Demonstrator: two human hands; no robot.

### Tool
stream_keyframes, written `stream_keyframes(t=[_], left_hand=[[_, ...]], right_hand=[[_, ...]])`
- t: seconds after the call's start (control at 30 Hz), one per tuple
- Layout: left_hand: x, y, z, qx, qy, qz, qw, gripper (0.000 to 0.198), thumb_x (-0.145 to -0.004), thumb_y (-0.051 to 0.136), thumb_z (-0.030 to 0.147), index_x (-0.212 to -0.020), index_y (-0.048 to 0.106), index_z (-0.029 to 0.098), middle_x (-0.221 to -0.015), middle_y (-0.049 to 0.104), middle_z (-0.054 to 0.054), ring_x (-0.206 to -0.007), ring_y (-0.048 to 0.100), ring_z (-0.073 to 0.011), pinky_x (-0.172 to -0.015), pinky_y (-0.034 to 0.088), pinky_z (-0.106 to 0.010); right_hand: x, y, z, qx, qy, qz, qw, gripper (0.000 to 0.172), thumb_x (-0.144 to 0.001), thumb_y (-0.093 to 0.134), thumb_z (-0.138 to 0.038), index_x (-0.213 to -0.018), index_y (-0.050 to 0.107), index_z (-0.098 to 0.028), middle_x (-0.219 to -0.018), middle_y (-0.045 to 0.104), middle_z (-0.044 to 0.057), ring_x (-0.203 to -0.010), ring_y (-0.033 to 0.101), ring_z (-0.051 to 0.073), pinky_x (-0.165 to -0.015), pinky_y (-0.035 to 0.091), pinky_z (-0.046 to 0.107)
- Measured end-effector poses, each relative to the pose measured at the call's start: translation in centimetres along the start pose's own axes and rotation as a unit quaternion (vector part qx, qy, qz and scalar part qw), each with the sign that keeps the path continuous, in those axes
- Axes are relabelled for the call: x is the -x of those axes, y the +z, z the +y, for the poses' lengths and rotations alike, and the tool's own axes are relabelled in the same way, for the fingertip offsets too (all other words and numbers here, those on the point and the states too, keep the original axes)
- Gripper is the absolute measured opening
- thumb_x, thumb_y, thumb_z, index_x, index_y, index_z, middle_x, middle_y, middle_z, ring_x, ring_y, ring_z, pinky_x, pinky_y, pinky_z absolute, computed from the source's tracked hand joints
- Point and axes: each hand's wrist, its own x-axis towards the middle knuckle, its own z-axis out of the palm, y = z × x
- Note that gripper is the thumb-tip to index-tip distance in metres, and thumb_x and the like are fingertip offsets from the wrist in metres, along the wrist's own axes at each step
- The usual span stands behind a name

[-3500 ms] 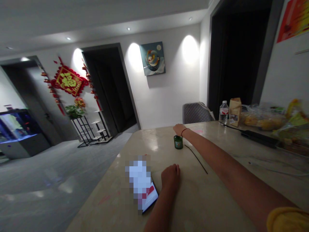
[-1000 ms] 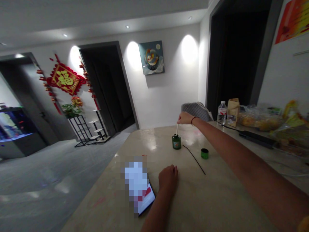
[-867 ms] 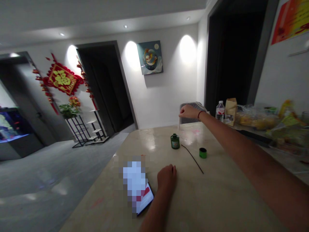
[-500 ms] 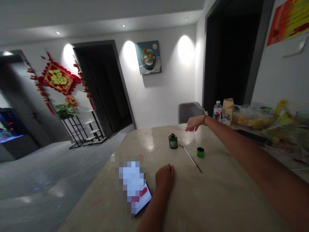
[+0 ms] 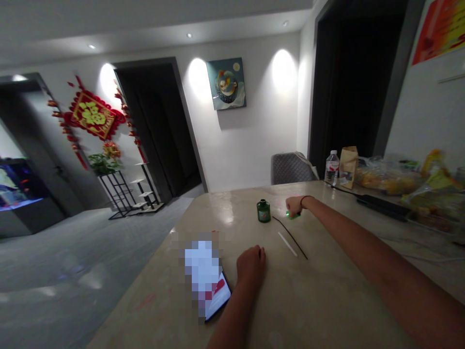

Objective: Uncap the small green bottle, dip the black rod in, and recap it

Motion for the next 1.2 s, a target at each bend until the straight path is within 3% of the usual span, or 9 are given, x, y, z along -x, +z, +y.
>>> stream_keyframes(t=[0.17, 0.23, 0.33, 0.53, 0.87, 0.97, 1.03, 1.1, 1.2], left_hand=[[0.0, -0.1, 0.1, 0.002, -0.003, -0.009, 1.000, 0.040, -0.086, 0.022, 0.037, -0.085, 0.057, 0.018, -0.085, 0.063, -0.005, -0.079, 0.058, -0.0158, -0.063, 0.035, -0.026], [0.1, -0.2, 0.1, 0.002, -0.004, -0.008, 1.000, 0.040, -0.086, 0.022, 0.037, -0.085, 0.057, 0.018, -0.084, 0.063, -0.005, -0.079, 0.058, -0.0160, -0.062, 0.035, -0.026], [0.1, -0.1, 0.1, -0.001, -0.001, -0.003, 1.000, 0.040, -0.086, 0.021, 0.036, -0.084, 0.057, 0.019, -0.084, 0.063, -0.005, -0.078, 0.058, -0.0164, -0.062, 0.035, -0.026], [0.1, -0.1, 0.0, 0.002, 0.001, -0.004, 1.000, 0.040, -0.086, 0.022, 0.037, -0.083, 0.057, 0.018, -0.083, 0.062, -0.005, -0.078, 0.058, -0.0162, -0.061, 0.034, -0.026], [0.1, -0.2, -0.1, 0.058, -0.023, 0.004, 0.998, 0.031, -0.084, 0.029, 0.039, -0.087, 0.053, 0.019, -0.086, 0.062, -0.003, -0.079, 0.056, -0.0144, -0.066, 0.036, -0.024], [-0.4, 0.3, -0.5, 0.131, -0.037, 0.070, 0.988, 0.031, -0.079, 0.042, 0.039, -0.101, 0.047, 0.019, -0.099, 0.059, -0.004, -0.091, 0.054, -0.0148, -0.075, 0.037, -0.023], [-0.8, 0.6, -0.6, 0.178, -0.054, 0.098, 0.978, 0.052, -0.072, 0.053, 0.040, -0.115, 0.038, 0.016, -0.114, 0.053, -0.008, -0.104, 0.049, -0.0160, -0.084, 0.035, -0.023], [-1.1, 0.8, -0.6, 0.226, -0.051, 0.077, 0.970, 0.067, -0.067, 0.059, 0.039, -0.123, 0.029, 0.017, -0.118, 0.051, -0.007, -0.106, 0.049, -0.0150, -0.085, 0.035, -0.022], [-1.3, 0.9, -0.1, 0.255, -0.023, 0.051, 0.965, 0.061, -0.071, 0.055, 0.038, -0.124, 0.029, 0.022, -0.111, 0.057, -0.003, -0.098, 0.054, -0.0133, -0.080, 0.037, -0.020]], right_hand=[[-2.4, -0.5, -4.0, -0.125, -0.133, 0.137, 0.974, 0.037, -0.059, 0.063, -0.018, -0.094, 0.058, -0.010, -0.087, 0.063, 0.008, -0.073, 0.058, 0.013, -0.065, 0.047, 0.023], [-3.0, 0.6, -5.4, -0.174, -0.175, 0.187, 0.951, 0.032, -0.063, 0.060, -0.019, -0.094, 0.056, -0.011, -0.087, 0.062, 0.007, -0.074, 0.058, 0.013, -0.068, 0.046, 0.024], [-3.3, 2.7, -6.3, -0.180, -0.184, 0.211, 0.943, 0.025, -0.063, 0.059, -0.018, -0.087, 0.054, -0.014, -0.086, 0.061, 0.005, -0.076, 0.056, 0.012, -0.071, 0.045, 0.025], [-2.9, 5.3, -5.6, -0.133, -0.213, 0.309, 0.918, 0.030, -0.060, 0.058, -0.022, -0.086, 0.045, -0.018, -0.090, 0.054, 0.003, -0.081, 0.052, 0.015, -0.076, 0.043, 0.030], [-1.4, 5.5, -5.6, -0.189, -0.213, 0.198, 0.938, 0.038, -0.061, 0.059, -0.020, -0.093, 0.038, -0.022, -0.084, 0.052, -0.001, -0.070, 0.053, 0.012, -0.069, 0.044, 0.028], [1.1, 5.8, -5.5, -0.258, -0.268, 0.120, 0.920, 0.038, -0.061, 0.062, -0.021, -0.092, 0.040, -0.021, -0.087, 0.052, 0.000, -0.071, 0.055, 0.011, -0.067, 0.046, 0.027], [3.4, 6.1, -5.4, -0.303, -0.305, 0.056, 0.901, 0.038, -0.061, 0.063, -0.023, -0.092, 0.041, -0.021, -0.085, 0.053, 0.000, -0.073, 0.056, 0.012, -0.066, 0.047, 0.026], [5.5, 6.4, -5.3, -0.323, -0.342, 0.006, 0.883, 0.039, -0.061, 0.064, -0.024, -0.093, 0.042, -0.021, -0.084, 0.055, -0.001, -0.075, 0.057, 0.012, -0.068, 0.047, 0.027], [7.6, 7.0, -5.3, -0.322, -0.371, -0.003, 0.871, 0.040, -0.062, 0.065, -0.024, -0.096, 0.046, -0.021, -0.087, 0.057, 0.000, -0.081, 0.058, 0.013, -0.074, 0.047, 0.029]])
